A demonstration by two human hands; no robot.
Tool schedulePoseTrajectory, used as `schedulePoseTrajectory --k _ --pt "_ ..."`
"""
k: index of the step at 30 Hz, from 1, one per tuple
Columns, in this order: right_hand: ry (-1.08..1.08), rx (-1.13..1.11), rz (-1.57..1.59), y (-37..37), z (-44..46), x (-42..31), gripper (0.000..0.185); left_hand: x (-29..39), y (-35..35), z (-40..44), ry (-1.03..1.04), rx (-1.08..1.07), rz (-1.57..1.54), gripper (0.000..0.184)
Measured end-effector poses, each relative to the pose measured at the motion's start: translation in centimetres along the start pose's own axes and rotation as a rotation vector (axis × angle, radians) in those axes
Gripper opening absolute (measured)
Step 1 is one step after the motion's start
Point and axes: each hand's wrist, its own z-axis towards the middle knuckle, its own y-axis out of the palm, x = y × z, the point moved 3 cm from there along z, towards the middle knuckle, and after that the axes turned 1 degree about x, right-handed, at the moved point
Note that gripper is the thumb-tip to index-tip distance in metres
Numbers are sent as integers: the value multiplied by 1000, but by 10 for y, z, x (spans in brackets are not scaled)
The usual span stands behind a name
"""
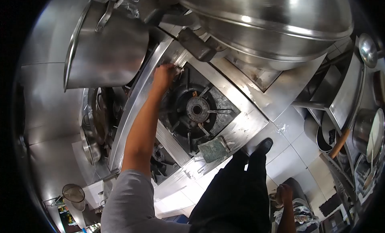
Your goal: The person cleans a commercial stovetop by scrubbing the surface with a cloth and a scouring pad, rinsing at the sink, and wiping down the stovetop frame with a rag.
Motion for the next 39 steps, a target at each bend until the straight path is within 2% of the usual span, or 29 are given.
schedulePoseTrajectory --k 3,6,8,11,14,16,18,20,21,22,26,28,29,31,34,35,36,38,39 --pt "12 1 22 15 1 16 27 24 12 11 108 174 92 23" --pt "11 -21 38 32 12 43 27 38 10 18 110 168 188 19" --pt "27 -45 78 30 17 36 27 18 7 1 139 96 204 19" --pt "154 -40 266 24 0 7 27 22 -3 -16 29 174 135 19" --pt "112 -52 273 28 12 15 27 30 15 19 121 250 127 20" --pt "-142 -33 -5 20 18 21 29 19 20 11 28 200 133 22" --pt "-111 -7 38 15 21 28 30 -5 8 -15 67 169 105 22" --pt "-72 20 88 11 18 37 30 -47 -3 -61 231 272 30 23" --pt "-60 34 111 11 17 44 31 -65 -9 -77 166 249 38 23" --pt "-46 46 131 9 16 48 32 -69 -14 -85 97 223 46 24" --pt "-17 19 88 8 15 56 32 -54 -10 -58 104 119 127 26" --pt "10 -22 68 9 15 50 29 -30 0 -39 233 153 113 28" --pt "14 -22 56 8 14 47 29 -27 -4 -43 224 149 105 28" --pt "-37 -62 37 7 16 44 28 -19 -11 -54 171 47 280 32" --pt "-7 -19 82 7 18 48 28 -114 -13 -122 33 87 340 36" --pt "10 -18 90 -3 7 16 29 -144 -18 -151 -34 39 471 35" --pt "10 -7 96 -11 1 -6 29 -165 -26 -181 -12 54 489 32" --pt "7 -56 42 -19 -5 -39 30 -151 -57 -214 -188 -51 547 24" --pt "6 -52 42 -15 -1 -48 30 -132 -70 -222 -188 -48 544 24"
